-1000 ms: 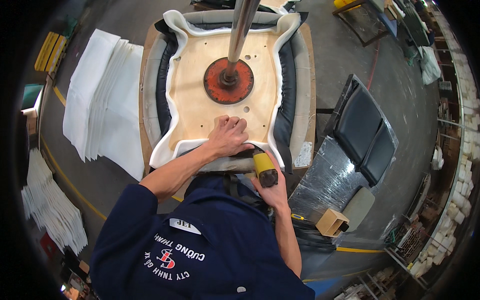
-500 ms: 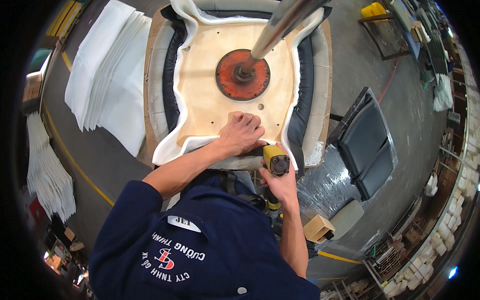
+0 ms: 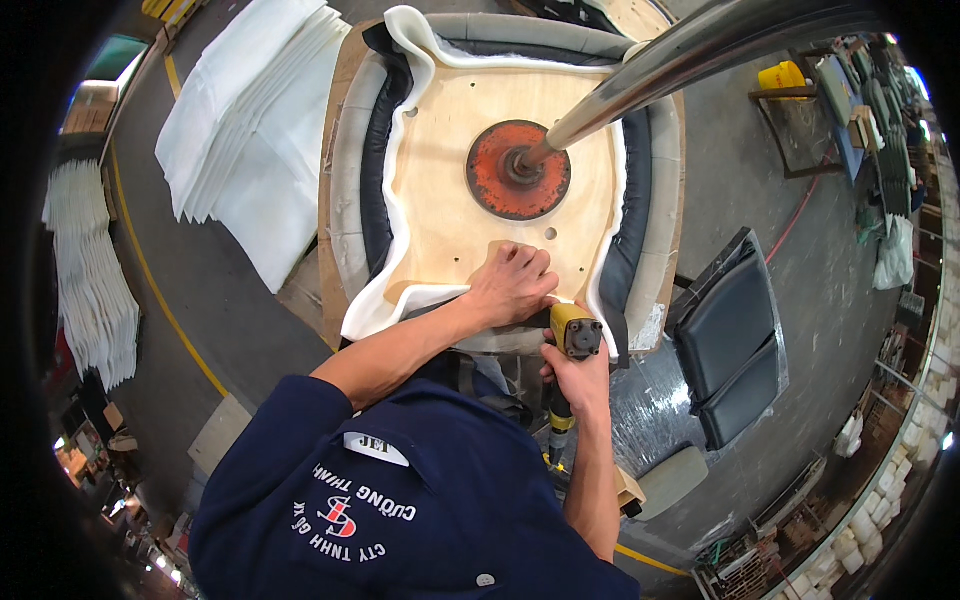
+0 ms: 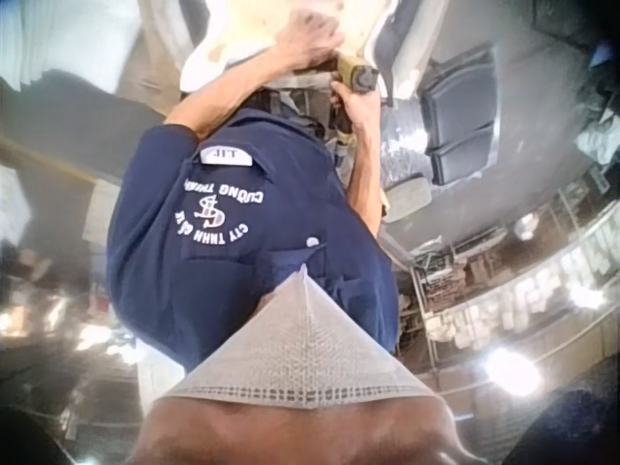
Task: The person uses a yellow pneumatic staple gun to attach a white fabric cover to a beige foam seat cushion on a workbench. After stapling the edges, the person flips the cushion over and places a dark gray fabric cover on top.
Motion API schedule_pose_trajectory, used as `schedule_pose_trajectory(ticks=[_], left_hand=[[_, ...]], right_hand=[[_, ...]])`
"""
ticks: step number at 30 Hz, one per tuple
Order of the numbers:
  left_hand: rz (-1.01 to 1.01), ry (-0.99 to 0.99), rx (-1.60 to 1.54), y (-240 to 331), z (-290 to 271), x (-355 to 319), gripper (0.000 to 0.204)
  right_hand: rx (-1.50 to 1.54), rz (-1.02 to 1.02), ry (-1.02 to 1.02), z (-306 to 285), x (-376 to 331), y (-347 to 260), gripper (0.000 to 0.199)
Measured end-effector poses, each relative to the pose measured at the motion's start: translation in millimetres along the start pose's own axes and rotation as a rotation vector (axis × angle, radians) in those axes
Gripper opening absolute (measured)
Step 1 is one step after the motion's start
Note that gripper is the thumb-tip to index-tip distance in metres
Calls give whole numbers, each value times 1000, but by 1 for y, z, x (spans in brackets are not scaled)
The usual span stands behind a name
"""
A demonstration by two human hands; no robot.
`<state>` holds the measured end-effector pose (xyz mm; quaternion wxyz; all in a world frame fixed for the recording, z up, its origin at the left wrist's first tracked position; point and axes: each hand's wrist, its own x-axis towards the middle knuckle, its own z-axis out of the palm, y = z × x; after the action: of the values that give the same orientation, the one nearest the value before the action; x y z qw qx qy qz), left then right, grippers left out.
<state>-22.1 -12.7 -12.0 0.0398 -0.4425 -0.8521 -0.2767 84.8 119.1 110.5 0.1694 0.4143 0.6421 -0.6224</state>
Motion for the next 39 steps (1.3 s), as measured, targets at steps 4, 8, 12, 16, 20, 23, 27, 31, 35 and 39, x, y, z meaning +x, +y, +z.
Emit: schedule_pose_trajectory(ticks=[4, 8, 12, 16, 20, 23, 27, 31, 35, 39], left_hand=[[2, -21, 14, 6, 5, 4, 23], [-1, 80, 5, 12, -6, 5, 19], [40, 68, 76, 22, -10, 17, 18], [-25, -141, 29, 26, -31, 8, 29], [-180, -396, 189, 31, -84, -41, 44], [-223, -424, 224, 21, -95, -70, 40], [-231, -299, 115, 12, -79, -79, 34], [-245, -290, 120, 23, -73, -69, 33], [-130, -311, 203, 30, -70, -69, 39], [-65, -315, 100, 19, -64, -53, 40]], right_hand=[[14, 55, 23, -7, 8, -1, 65], [5, 21, -8, -16, 6, -12, 34], [51, -176, -15, -23, 0, 11, 42], [175, -170, 31, -15, -25, 50, 78], [250, -362, 145, -8, -14, 98, 80], [279, -289, 145, -8, -26, 84, 79], [309, -305, 136, -18, -20, 83, 80], [332, -317, 177, -36, -12, 80, 78], [345, -268, 234, -42, -6, 86, 48], [382, -327, 308, -26, -12, 79, 21]])
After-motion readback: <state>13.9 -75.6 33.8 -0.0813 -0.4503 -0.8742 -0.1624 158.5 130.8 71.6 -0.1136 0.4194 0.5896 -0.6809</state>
